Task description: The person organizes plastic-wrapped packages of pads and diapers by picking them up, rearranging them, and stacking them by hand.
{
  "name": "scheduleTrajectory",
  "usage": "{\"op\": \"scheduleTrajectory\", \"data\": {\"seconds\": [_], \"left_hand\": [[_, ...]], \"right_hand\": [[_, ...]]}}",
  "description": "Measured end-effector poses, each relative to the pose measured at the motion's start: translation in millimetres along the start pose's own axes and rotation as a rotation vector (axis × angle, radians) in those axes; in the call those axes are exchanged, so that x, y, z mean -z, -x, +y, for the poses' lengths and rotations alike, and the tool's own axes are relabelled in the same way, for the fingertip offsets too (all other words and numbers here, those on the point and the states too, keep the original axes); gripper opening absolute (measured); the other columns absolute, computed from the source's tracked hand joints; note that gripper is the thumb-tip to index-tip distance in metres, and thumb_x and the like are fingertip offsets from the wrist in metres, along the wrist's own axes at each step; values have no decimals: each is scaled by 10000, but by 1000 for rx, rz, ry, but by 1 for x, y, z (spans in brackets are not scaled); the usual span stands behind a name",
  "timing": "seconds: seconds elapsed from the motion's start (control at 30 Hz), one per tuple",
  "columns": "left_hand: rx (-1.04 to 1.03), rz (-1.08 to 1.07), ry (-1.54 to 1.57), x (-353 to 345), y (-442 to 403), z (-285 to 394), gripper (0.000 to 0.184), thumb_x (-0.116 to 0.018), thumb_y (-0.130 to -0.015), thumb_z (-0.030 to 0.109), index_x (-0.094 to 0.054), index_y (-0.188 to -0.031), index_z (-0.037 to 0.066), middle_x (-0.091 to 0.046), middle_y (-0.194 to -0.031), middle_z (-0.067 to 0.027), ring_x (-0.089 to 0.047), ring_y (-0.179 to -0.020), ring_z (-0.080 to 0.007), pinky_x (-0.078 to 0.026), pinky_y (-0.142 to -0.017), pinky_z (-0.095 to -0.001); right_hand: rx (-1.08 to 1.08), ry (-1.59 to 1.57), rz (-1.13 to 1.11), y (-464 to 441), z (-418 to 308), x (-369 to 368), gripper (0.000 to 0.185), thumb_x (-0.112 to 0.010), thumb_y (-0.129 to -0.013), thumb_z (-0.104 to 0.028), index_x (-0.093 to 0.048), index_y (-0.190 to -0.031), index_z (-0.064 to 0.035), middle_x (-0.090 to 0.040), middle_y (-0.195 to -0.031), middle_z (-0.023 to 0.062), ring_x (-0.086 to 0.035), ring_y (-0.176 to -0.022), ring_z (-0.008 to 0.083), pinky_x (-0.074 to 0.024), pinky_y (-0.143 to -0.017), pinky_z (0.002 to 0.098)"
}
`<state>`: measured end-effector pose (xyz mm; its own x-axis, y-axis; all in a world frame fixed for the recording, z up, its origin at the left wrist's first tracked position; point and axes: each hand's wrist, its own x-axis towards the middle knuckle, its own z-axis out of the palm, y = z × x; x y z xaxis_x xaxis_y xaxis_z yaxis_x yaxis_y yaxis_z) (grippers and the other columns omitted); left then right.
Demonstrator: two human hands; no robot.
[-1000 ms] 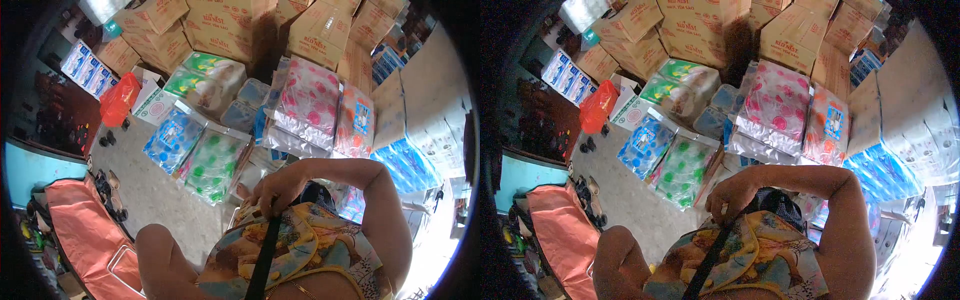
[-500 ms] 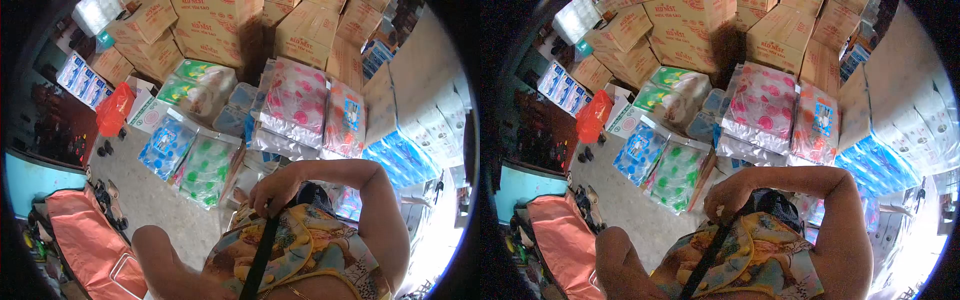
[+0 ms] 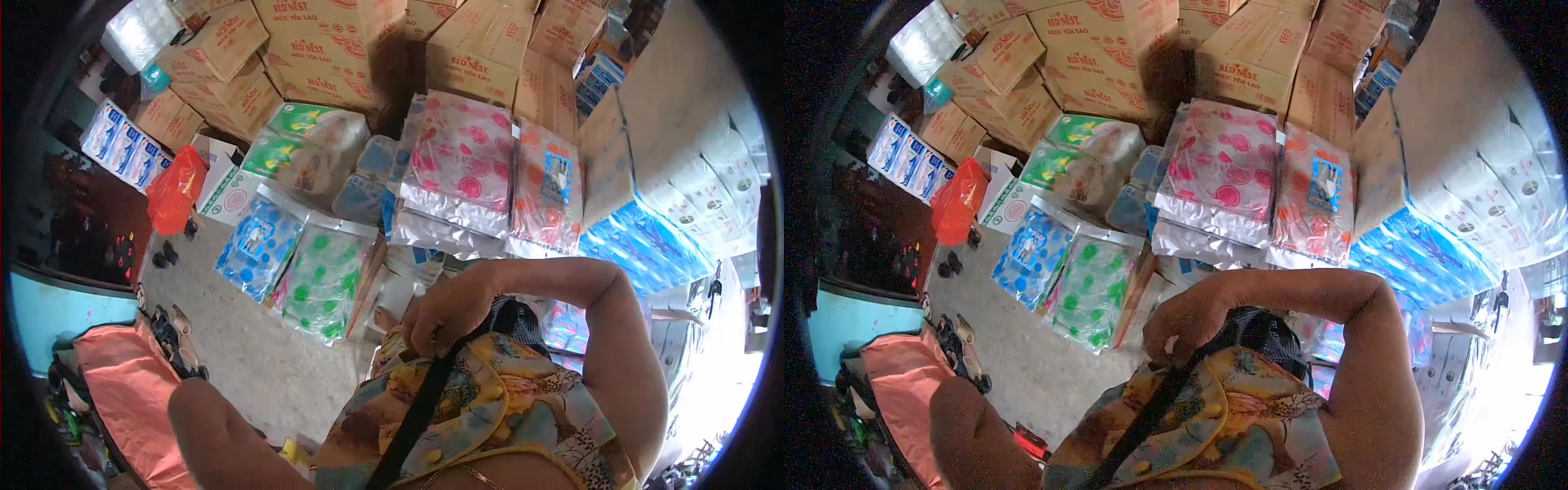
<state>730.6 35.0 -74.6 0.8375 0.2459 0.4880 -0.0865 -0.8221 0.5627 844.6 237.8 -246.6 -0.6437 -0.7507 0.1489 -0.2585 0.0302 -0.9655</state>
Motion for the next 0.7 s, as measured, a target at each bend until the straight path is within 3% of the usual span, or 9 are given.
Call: {"op": "scheduleTrajectory", "data": {"seconds": [0.47, 0.7], "left_hand": [[-114, 9, 63, 1, -3, -12, 217, -453, -777, 269, -474, -823, 57, -503, -865, -160, -500, -625, -195, -400, -405, -281], [-171, -4, 93, 6, -11, -17, 231, -462, -778, 277, -472, -845, 56, -502, -866, -162, -502, -631, -201, -406, -406, -288]], "right_hand": [[-31, 181, 34, 17, -25, -6, 63, -544, -727, -59, -521, -752, -6, -497, -883, 140, -474, -875, 288, -385, -720, 369], [-30, 213, 48, 36, -24, -10, 73, -561, -711, -55, -523, -752, -9, -499, -878, 139, -470, -882, 286, -384, -713, 373]]}}
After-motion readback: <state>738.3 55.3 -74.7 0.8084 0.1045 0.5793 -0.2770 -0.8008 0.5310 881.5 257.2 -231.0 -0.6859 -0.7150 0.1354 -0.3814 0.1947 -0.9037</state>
